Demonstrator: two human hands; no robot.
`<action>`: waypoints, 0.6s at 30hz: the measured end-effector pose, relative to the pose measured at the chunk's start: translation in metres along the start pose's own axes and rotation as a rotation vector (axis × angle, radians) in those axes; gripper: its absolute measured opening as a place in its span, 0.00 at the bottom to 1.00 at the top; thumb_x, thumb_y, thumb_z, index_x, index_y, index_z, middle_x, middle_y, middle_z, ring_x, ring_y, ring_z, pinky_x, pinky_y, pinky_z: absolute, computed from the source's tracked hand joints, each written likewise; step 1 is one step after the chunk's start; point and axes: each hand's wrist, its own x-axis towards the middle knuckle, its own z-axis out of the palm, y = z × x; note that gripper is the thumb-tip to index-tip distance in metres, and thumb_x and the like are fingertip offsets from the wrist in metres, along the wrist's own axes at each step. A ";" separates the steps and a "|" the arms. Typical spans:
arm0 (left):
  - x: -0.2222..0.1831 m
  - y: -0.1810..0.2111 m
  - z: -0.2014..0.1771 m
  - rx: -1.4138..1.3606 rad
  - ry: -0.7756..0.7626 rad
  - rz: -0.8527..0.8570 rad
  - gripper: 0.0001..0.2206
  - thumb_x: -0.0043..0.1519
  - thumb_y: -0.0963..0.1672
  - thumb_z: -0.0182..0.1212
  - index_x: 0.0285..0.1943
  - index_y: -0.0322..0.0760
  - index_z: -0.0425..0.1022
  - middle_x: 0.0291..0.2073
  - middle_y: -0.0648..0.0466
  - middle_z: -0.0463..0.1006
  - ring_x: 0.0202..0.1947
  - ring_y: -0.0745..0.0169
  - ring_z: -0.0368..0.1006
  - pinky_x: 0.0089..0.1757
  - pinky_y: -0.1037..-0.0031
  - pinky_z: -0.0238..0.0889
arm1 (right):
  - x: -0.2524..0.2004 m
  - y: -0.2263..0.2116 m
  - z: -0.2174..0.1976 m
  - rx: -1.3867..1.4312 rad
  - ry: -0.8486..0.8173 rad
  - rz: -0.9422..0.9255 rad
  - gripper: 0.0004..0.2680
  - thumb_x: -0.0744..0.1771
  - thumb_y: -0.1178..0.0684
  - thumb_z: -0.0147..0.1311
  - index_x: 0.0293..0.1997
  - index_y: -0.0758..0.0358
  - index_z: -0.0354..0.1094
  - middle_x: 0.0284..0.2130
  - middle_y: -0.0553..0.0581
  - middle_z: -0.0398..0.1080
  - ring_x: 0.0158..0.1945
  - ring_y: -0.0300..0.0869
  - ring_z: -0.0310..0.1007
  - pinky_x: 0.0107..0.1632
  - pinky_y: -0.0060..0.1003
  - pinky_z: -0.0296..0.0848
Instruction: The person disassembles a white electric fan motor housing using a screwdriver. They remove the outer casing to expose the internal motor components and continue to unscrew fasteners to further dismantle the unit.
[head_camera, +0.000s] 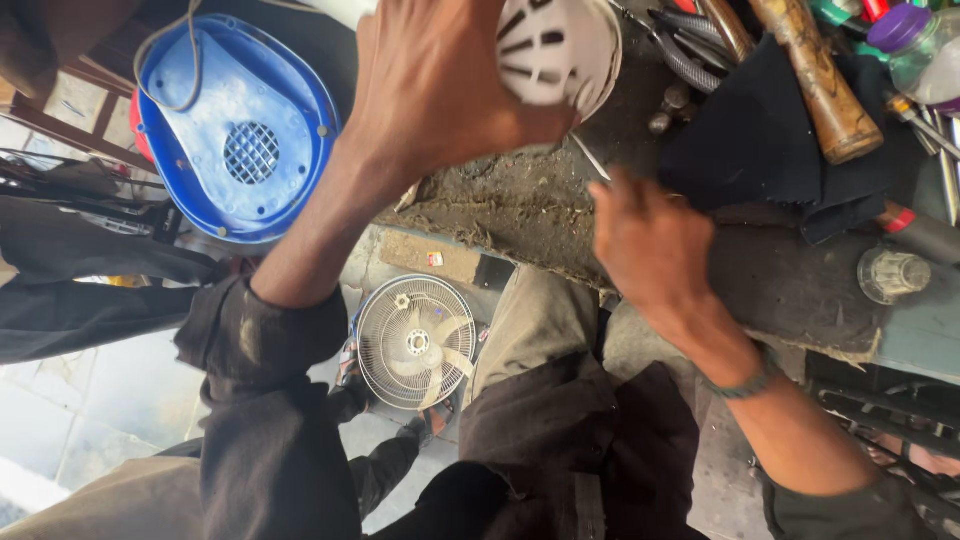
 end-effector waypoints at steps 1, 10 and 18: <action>-0.004 0.002 -0.003 0.014 -0.024 -0.032 0.36 0.48 0.56 0.82 0.60 0.37 0.72 0.43 0.45 0.77 0.41 0.44 0.77 0.36 0.54 0.67 | -0.001 0.005 -0.006 0.016 0.019 0.039 0.06 0.72 0.51 0.60 0.47 0.62 0.73 0.29 0.57 0.70 0.27 0.51 0.73 0.27 0.44 0.70; -0.047 0.030 0.005 -0.069 0.070 -0.217 0.44 0.45 0.58 0.84 0.70 0.51 0.64 0.64 0.45 0.63 0.60 0.36 0.69 0.51 0.48 0.70 | -0.005 0.054 -0.028 -0.044 0.052 0.121 0.05 0.71 0.55 0.64 0.50 0.61 0.76 0.36 0.59 0.70 0.43 0.55 0.71 0.46 0.48 0.71; -0.058 0.046 0.026 -0.049 0.177 -0.309 0.41 0.50 0.55 0.80 0.73 0.51 0.63 0.68 0.40 0.60 0.67 0.36 0.61 0.60 0.46 0.61 | 0.006 0.043 -0.039 -0.011 0.126 0.035 0.14 0.65 0.59 0.66 0.56 0.65 0.74 0.49 0.61 0.68 0.50 0.55 0.65 0.53 0.50 0.64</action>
